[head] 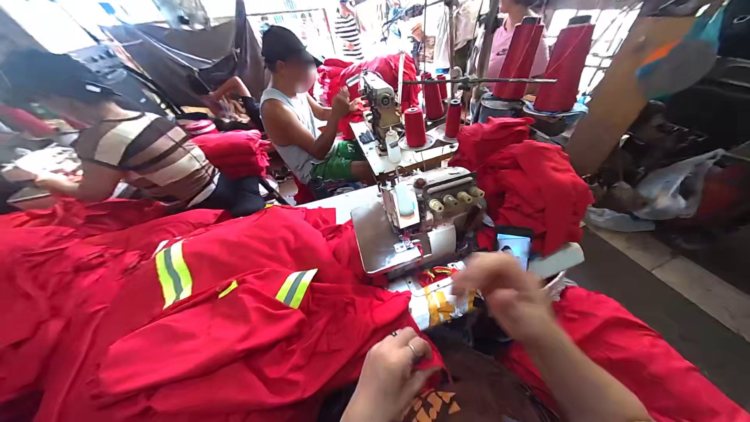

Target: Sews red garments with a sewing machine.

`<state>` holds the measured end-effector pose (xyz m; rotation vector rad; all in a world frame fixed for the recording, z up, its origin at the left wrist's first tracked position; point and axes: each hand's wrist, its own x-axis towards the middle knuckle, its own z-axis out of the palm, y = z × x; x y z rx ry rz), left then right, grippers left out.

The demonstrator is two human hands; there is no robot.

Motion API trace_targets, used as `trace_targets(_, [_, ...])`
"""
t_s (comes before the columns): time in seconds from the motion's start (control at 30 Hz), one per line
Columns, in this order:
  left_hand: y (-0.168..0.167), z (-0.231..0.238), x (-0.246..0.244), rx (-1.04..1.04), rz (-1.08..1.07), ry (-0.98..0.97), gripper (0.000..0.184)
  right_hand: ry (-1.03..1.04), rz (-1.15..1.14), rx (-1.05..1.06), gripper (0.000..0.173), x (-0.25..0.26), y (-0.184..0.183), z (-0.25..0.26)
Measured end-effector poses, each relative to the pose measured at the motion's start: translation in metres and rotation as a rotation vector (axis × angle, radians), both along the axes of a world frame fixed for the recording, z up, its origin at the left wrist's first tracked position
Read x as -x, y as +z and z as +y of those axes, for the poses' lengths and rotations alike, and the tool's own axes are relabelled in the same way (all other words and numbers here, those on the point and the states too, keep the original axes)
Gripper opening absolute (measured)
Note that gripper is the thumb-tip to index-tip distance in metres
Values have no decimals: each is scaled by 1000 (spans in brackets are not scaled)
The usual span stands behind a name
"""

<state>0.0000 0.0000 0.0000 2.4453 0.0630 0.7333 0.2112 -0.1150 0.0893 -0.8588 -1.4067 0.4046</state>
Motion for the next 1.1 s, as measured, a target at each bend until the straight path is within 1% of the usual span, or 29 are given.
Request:
trace_targets(0.07, [10, 6, 3, -71, -43, 26, 12, 176, -9, 237, 53, 16, -56, 24])
trace_targets(0.1, [15, 9, 5, -104, -43, 31, 11, 259, 3, 316, 57, 25, -76, 31])
trace_targets(0.13, [19, 12, 7, -134, -36, 35, 11, 314, 5, 364, 57, 33, -89, 35])
trace_targets(0.17, [22, 15, 9, -157, -28, 39, 11, 362, 18, 391, 54, 39, -95, 37])
trace_targets(0.23, [26, 22, 18, -164, -6, 56, 12, 433, 76, 421, 45, 46, -98, 38])
trace_targets(0.3, [29, 30, 28, -133, -1, 83, 11, 464, 164, 449, 33, 46, -97, 41])
trace_targets(0.33, [31, 34, 32, -123, -5, 102, 11, 466, 198, 465, 31, 45, -97, 42])
trace_targets(0.4, [35, 43, 39, -97, -18, 142, 12, 454, 230, 474, 30, 40, -95, 43])
trace_targets(0.47, [38, 52, 42, -66, -51, 166, 12, 403, 263, 434, 26, 34, -90, 45])
trace_targets(0.6, [35, 63, 45, 94, -148, 172, 12, 267, 265, 388, 4, 23, -81, 45])
trace_targets(0.67, [30, 67, 44, 193, -202, 169, 14, 225, 188, 401, 10, 19, -82, 43])
trace_targets(0.7, [28, 67, 43, 227, -227, 168, 16, 202, 118, 401, 16, 18, -83, 43])
trace_targets(0.8, [22, 66, 41, 312, -281, 185, 18, 70, -161, 456, 44, 23, -83, 40])
trace_targets(0.83, [19, 66, 41, 338, -296, 187, 17, 12, -233, 483, 48, 26, -82, 38])
trace_targets(0.87, [17, 67, 42, 357, -307, 188, 16, -29, -281, 494, 47, 29, -81, 37])
trace_targets(0.9, [15, 68, 42, 372, -316, 189, 15, -60, -306, 481, 41, 31, -82, 38])
trace_targets(0.97, [12, 67, 41, 410, -337, 193, 12, -83, -300, 431, 24, 33, -85, 38])
trace_targets(1.0, [11, 65, 41, 432, -346, 192, 11, -91, -285, 402, 19, 33, -87, 39])
trace_targets(1.1, [9, 63, 42, 470, -367, 190, 12, -112, -242, 358, 15, 34, -89, 39])
